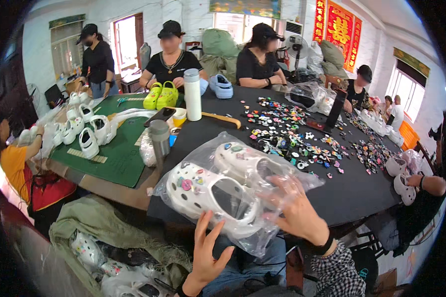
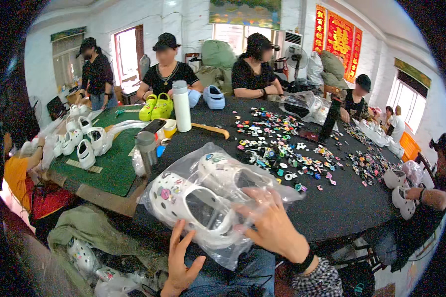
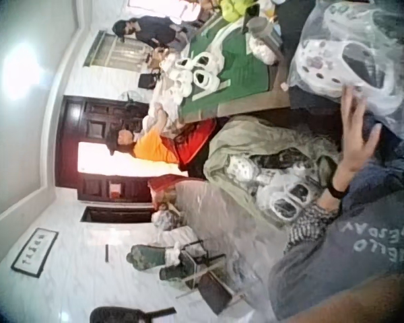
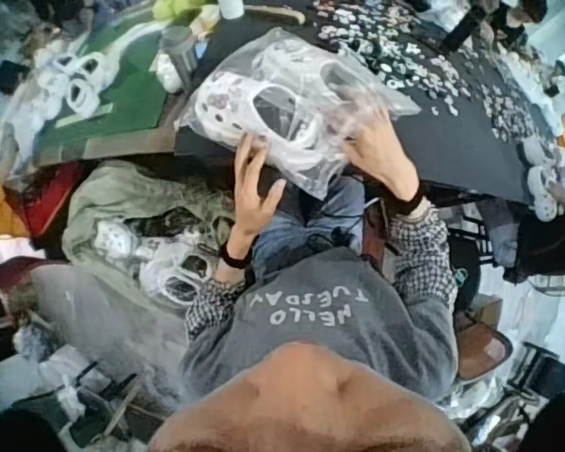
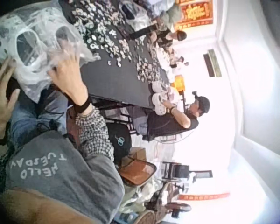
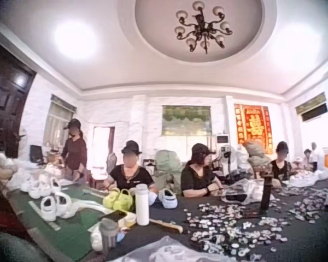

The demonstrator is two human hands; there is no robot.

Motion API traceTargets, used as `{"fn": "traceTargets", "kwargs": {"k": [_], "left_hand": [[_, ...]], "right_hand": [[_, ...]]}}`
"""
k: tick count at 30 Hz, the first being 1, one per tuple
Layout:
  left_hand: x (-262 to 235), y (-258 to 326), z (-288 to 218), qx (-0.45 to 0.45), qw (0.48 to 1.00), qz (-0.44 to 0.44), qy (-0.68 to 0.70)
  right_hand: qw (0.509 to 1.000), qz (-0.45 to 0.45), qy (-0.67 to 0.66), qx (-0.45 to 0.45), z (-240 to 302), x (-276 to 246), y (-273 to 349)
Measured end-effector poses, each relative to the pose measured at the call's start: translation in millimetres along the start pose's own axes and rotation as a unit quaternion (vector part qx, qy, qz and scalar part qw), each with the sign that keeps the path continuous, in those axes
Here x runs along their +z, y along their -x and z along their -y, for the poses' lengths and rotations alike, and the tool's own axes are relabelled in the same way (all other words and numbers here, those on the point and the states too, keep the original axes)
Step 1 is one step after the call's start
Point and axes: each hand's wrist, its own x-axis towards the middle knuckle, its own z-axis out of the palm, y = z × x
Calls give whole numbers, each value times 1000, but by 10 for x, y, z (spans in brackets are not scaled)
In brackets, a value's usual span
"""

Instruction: Attaching decorative charms to clogs at a workshop table.

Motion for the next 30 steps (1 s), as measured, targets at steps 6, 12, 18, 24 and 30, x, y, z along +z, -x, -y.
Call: {"fn": "traceTargets", "kwargs": {"k": [6, 12, 18, 24, 30], "left_hand": [[22, 27, 79, -11, 1000, 0, 26], [-3, 33, 93, 3, 1000, 10, 5], [-22, 18, 90, 0, 1000, -10, -14], [-247, 78, 113, -52, 993, -96, -45], [-433, -10, 323, -82, 978, -181, -66]], "right_hand": [[988, 126, 82, -25, 10, -227, -172], [973, 212, -48, -72, -234, -47, -416], [947, 248, -109, -175, -367, -30, -441], [959, 241, -83, -127, -160, -242, -358], [961, 152, 57, -222, -365, -385, 191]]}}
